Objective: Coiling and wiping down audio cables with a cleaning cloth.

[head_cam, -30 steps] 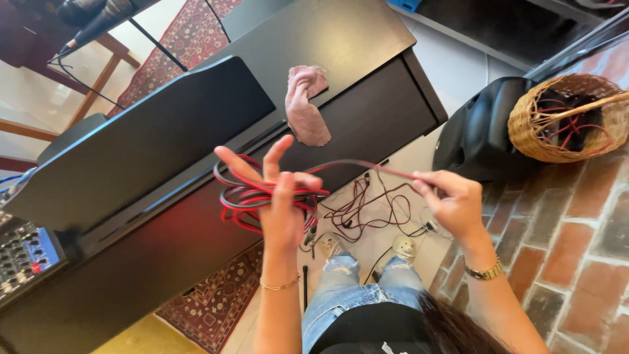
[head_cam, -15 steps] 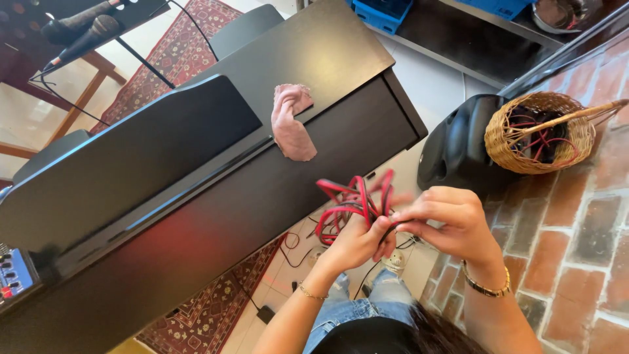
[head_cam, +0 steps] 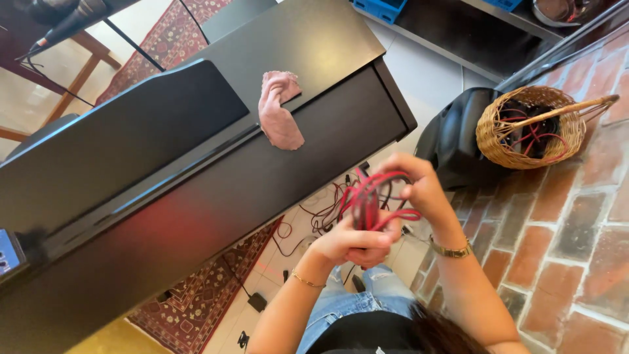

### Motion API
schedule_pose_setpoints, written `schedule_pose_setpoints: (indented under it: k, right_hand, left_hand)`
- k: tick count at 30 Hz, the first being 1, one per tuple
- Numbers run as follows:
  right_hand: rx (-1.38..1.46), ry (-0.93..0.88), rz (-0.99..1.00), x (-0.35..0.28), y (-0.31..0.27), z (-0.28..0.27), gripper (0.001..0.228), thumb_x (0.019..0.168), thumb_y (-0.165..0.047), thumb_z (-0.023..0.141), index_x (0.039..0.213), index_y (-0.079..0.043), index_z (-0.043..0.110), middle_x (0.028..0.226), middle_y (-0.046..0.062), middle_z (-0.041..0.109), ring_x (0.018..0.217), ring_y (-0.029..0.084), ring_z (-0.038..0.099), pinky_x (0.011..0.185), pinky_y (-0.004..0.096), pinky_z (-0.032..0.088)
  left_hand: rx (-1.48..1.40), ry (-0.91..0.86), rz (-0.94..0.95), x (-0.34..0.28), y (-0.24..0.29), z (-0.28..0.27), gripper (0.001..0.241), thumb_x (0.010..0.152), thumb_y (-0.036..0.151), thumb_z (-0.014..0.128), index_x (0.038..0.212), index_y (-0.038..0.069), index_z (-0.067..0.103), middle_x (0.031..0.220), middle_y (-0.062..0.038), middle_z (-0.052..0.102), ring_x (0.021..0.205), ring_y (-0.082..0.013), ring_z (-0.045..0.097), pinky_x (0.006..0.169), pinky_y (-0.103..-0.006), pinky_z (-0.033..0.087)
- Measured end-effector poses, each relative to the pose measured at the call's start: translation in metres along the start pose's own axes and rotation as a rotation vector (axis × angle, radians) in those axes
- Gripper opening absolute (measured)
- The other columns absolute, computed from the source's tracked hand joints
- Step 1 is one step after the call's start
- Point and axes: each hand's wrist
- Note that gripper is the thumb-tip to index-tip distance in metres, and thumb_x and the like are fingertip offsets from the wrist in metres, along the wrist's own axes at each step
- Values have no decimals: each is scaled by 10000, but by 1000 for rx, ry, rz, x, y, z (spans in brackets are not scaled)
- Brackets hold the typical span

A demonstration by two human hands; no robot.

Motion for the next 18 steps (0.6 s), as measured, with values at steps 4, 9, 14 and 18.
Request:
schedule_pose_setpoints:
  k: [4,9,14,18]
  right_hand:
    - [137,-174,-36,-28,50,-7,626,894,-681,665,1078,-83,708,996,-30,703,913,51,627,854,219,512]
    - [162,-235,308,-29,61,-1,316,928,-241,748,1166,-45,675,872,-35,550,818,72,535,761,278,476]
    - [23,-355,413,-24,122,-2,236,971,-276,685,1006,-47,732,928,-1,707,873,78,633,816,285,528]
    - [-348,-459,335,-32,147,-5,375,1007,-382,638,927,-35,755,939,34,638,894,122,603,829,299,500]
  left_hand:
    - [-172,0,224,-4,28,8,232,1084,253,549,932,109,449,495,91,357,367,-35,262,389,-254,199]
    - [-167,103,481,-1,43,12,305,1141,389,439,1000,118,428,502,85,327,364,-20,249,380,-225,189]
    - [-201,49,608,-9,42,25,338,1136,447,395,1023,129,417,496,92,315,346,-20,263,365,-213,211]
    - [-245,1,745,-25,49,35,363,1117,477,400,1024,126,411,486,105,322,330,-14,268,354,-195,215]
Point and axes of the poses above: each hand's wrist, its own x-axis towards the middle knuckle, its own z-axis out of the palm, y = z × x
